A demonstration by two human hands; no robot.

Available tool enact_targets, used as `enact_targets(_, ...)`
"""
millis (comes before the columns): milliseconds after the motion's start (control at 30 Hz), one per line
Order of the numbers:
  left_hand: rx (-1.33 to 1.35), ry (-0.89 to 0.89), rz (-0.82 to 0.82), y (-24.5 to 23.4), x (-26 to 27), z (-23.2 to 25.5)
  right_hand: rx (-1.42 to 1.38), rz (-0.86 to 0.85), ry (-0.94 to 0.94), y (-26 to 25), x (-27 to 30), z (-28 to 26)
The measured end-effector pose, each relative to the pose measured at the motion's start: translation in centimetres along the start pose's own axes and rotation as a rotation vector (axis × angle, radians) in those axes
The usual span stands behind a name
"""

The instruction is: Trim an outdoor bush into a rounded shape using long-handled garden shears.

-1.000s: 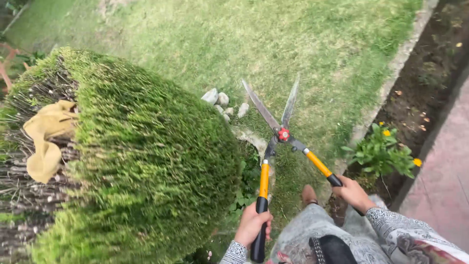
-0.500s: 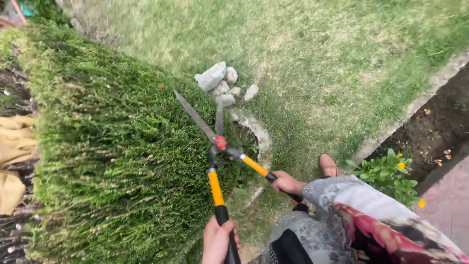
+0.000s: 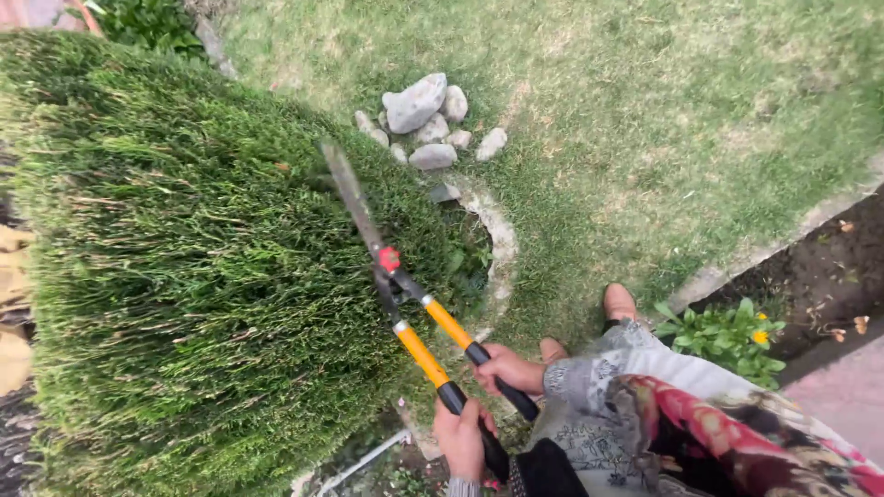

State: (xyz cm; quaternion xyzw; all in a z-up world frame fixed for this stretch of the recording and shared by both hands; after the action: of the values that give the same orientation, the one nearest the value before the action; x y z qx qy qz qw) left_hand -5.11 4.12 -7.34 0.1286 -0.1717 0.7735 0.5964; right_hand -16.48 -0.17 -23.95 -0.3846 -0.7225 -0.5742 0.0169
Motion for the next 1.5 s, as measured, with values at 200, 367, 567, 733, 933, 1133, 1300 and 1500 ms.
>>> enact_targets(200,-0.02,-0.112,-0.151,-2.4,3.4,5.0,0.427,0.257,-0.03,-7.9,5.3,-5.7)
enact_targets(367,-0.179,-0.14,-0.224,2.3,4.6,7.1,0.427,0.248,-0.131,-13.9,7.0,-5.2)
enact_targets(567,0.05,-0.022,-0.294,5.6,3.1,8.3,0.473,0.238,-0.122,-13.2,7.1,-10.1)
enact_targets(733,0.02,-0.247,-0.159,8.0,2.1,12.7,0.452,0.189,-0.221,-10.7,5.8,-16.7)
enact_targets(933,-0.256,0.025,-0.014,-1.6,-0.1,1.0,0.487,0.015,-0.125,-9.3,2.7,-20.1)
enact_targets(1133,-0.145,-0.011,0.105,-11.6,-1.9,-16.9,0.551,-0.031,0.062,-9.3,0.1,-19.0)
enact_targets(1300,-0.34,0.03,0.288,-7.8,1.3,-11.8,0.512,-0.082,0.166,-9.4,-4.5,-16.8)
enact_targets(1500,-0.08,-0.125,0.364,5.2,-0.6,3.1,0.437,-0.161,0.228,-4.7,-6.5,-13.2)
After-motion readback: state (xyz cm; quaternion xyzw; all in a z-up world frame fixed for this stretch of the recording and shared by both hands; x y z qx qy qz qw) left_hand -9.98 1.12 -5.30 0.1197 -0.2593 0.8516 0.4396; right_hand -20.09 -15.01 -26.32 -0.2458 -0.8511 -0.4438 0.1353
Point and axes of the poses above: each hand's wrist, its own x-axis away from the middle knuckle, its own y-axis out of the palm, z = x × y, the point moved 1 cm from there along -x, towards the middle knuckle, and after that the axes turned 12 degrees about y, right-handed, at the moved point
